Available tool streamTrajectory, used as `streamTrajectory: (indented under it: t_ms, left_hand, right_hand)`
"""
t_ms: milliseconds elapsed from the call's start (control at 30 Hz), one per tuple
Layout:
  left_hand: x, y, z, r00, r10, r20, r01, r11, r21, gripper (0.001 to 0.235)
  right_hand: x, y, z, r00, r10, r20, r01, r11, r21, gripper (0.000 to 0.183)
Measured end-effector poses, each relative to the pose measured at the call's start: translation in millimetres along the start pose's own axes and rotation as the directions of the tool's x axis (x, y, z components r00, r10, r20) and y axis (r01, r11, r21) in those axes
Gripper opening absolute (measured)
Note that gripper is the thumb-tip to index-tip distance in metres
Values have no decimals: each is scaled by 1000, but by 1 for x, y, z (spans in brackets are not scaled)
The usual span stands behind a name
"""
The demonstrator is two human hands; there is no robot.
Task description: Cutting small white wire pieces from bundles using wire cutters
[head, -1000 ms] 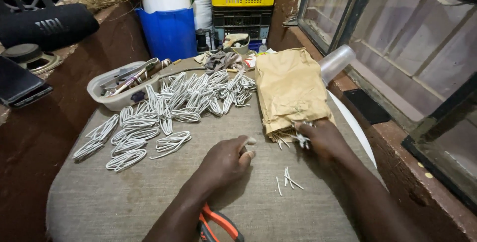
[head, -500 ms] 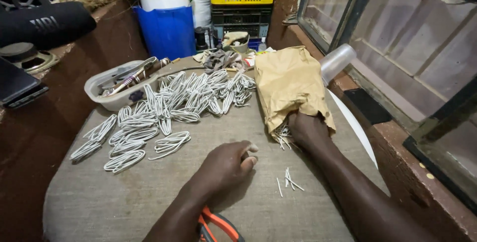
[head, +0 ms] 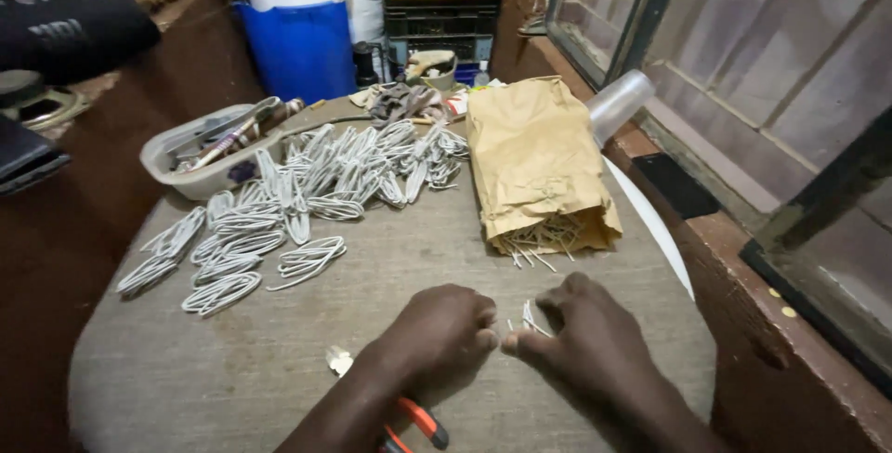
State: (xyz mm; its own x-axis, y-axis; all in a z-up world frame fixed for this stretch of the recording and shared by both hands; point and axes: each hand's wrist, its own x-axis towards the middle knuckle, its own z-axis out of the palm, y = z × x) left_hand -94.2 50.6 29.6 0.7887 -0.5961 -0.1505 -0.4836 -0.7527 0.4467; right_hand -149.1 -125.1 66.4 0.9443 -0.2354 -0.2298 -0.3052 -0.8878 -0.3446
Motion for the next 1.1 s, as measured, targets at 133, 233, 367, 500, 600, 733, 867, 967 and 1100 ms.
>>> streamTrajectory:
  t_ms: [133, 233, 367, 500, 600, 733, 867, 967, 1100]
  left_hand:
    - [-8, 6, -12, 999, -32, 7, 33, 994, -102, 27]
    - [-3, -3, -6, 1000, 13, 0, -13, 994, -108, 25]
    - [-9, 2, -15, 1000, -19, -11, 18, 992, -127, 26]
    - [2, -13, -6, 999, 31, -35, -34, 995, -97, 32]
    - [3, -14, -8, 1000, 15, -5, -16, 993, -118, 32]
    - [-27, 21, -36, 992, -121, 16, 122, 968, -219, 30]
    - [-5, 0, -21, 978, -203, -53, 188, 960, -208, 22]
    - [-7, 3, -17, 967, -238, -96, 218, 958, -186, 27]
    - [4, 11, -17, 924, -359, -128, 327, 919, -219, 33]
  right_hand:
    - [32, 26, 46, 991, -117, -66, 117, 993, -13, 43]
    - [43, 39, 63, 968, -249, -44, 246, 968, -55, 29]
    - [42, 33, 63, 946, -311, -92, 296, 943, -151, 21]
    - [23, 12, 29, 972, -210, -101, 210, 978, -15, 20]
    - [36, -4, 3, 986, -74, -153, 98, 982, 159, 19]
    - [167, 54, 36, 791, -444, -422, 384, 896, -223, 24]
    - [168, 65, 35, 760, -421, -496, 403, 903, -151, 27]
    - [149, 84, 52, 700, -462, -544, 477, 870, -125, 27]
    - [114, 89, 56, 862, -352, -365, 360, 932, -49, 25]
